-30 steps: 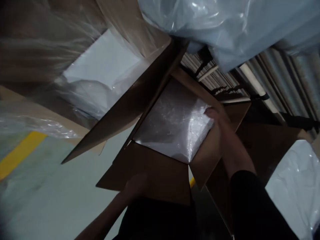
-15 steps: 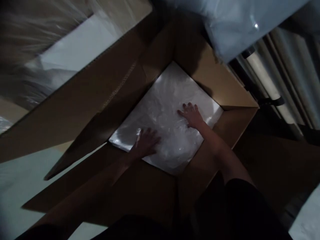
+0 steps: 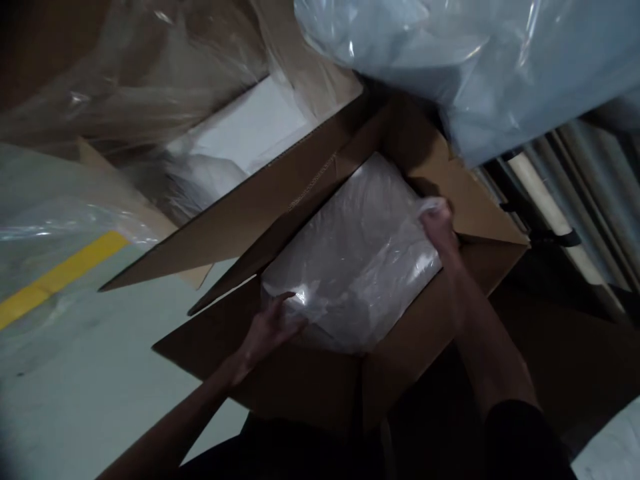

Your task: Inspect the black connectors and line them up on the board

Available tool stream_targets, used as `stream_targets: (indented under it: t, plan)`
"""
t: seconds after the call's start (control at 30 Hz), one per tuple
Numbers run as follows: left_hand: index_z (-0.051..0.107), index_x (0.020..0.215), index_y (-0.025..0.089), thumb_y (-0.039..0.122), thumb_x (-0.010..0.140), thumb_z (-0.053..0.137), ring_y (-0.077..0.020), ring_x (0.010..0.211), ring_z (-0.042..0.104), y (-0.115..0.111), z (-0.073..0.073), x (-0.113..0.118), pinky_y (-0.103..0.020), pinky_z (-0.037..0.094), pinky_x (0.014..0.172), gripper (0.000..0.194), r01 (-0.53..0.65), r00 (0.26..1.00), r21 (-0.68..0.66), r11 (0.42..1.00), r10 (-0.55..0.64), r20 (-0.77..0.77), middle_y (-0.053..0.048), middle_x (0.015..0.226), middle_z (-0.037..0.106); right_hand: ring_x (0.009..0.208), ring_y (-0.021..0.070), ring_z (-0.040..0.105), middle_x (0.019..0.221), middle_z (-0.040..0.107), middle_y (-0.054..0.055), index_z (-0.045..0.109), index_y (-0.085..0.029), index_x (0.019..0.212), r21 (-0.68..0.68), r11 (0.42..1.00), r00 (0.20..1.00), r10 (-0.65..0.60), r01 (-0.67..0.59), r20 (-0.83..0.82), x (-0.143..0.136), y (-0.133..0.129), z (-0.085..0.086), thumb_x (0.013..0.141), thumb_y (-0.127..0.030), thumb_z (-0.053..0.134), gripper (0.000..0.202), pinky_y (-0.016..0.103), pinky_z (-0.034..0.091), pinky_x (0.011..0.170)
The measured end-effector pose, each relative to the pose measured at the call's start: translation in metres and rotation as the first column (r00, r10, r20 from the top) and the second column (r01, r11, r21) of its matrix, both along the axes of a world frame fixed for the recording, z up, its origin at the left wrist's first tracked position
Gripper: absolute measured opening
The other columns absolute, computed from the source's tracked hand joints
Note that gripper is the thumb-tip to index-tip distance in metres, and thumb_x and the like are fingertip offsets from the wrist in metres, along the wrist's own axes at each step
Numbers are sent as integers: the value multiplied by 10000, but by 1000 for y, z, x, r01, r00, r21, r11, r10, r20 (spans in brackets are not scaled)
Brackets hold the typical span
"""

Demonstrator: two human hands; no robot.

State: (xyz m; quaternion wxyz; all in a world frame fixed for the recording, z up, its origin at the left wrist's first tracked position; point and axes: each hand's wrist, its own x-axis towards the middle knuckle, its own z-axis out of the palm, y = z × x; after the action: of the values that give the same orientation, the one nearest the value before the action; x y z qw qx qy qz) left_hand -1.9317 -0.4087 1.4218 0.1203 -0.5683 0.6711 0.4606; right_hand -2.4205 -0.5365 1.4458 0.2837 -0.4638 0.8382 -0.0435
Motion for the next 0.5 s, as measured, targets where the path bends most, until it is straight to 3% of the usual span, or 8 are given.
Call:
stream_targets:
  t: [0.03,0.1,0.17,0.2,0.27,0.37,0.43,0.5]
  plan:
    - [377,1701,246,613,879,727,-308,907,764,-4,4,-2,-402,595,811,966,91,995,26,996,-91,30,-147,1308,730,1272,295,637,1442,660,210,390,-106,1676,75,979,982,189,-190,21,12,8,-1,1026,-308,651,728,327,517,1063]
    - [230,1770,375,508,835,815,-391,975,784,-7,2,-15,-500,611,832,1111,336,935,86,938,-343,91,-221,1692,465,1354,418,573,1560,568,220,339,-221,1737,250,775,808,586,-581,62,39,27,-10,785,-329,947,1135,465,475,1142]
    - [308,1744,438,308,859,805,-443,1031,780,-5,-11,-37,-571,613,858,1024,552,820,120,825,-564,97,-227,1785,319,1385,507,519,1658,450,239,282,-328,1767,393,545,609,792,-741,50,63,43,-28,672,-306,1031,1326,564,446,1138]
    - [411,1711,412,213,889,756,-452,1068,772,-3,-21,-50,-590,609,887,913,630,766,107,769,-638,78,-240,1741,398,1384,514,514,1680,415,237,268,-369,1768,436,493,557,830,-753,24,70,48,-39,694,-287,1021,1314,570,445,1122]
    - [672,1531,281,99,941,644,-436,1143,751,-1,-43,-72,-600,586,982,618,715,697,44,698,-716,27,-255,1513,638,1360,469,539,1666,427,225,266,-400,1764,466,460,514,858,-755,-14,75,49,-61,807,-261,940,1179,519,450,1088]
    - [820,1184,146,90,1005,554,-377,1252,704,-5,-65,-84,-554,516,1135,325,738,671,-41,673,-739,-56,-222,1285,742,1263,360,594,1478,596,210,499,-286,1662,422,435,478,878,-795,-4,57,38,-86,996,-249,723,704,419,441,1025]
    - [813,1101,135,110,1023,552,-346,1312,669,-7,-66,-75,-524,486,1181,274,705,694,-119,700,-714,-87,-205,1318,732,1199,326,600,1299,681,212,716,-157,1414,394,426,455,890,-815,-21,36,30,-91,1042,-193,589,395,408,423,1000]
    - [800,1054,142,128,1004,589,-339,1388,620,-4,-58,-59,-531,448,1229,217,609,735,-257,751,-655,-172,-194,1425,697,1177,336,584,1174,712,210,799,-111,1140,341,457,455,886,-821,-92,15,25,-87,1007,-167,572,269,444,405,1006]
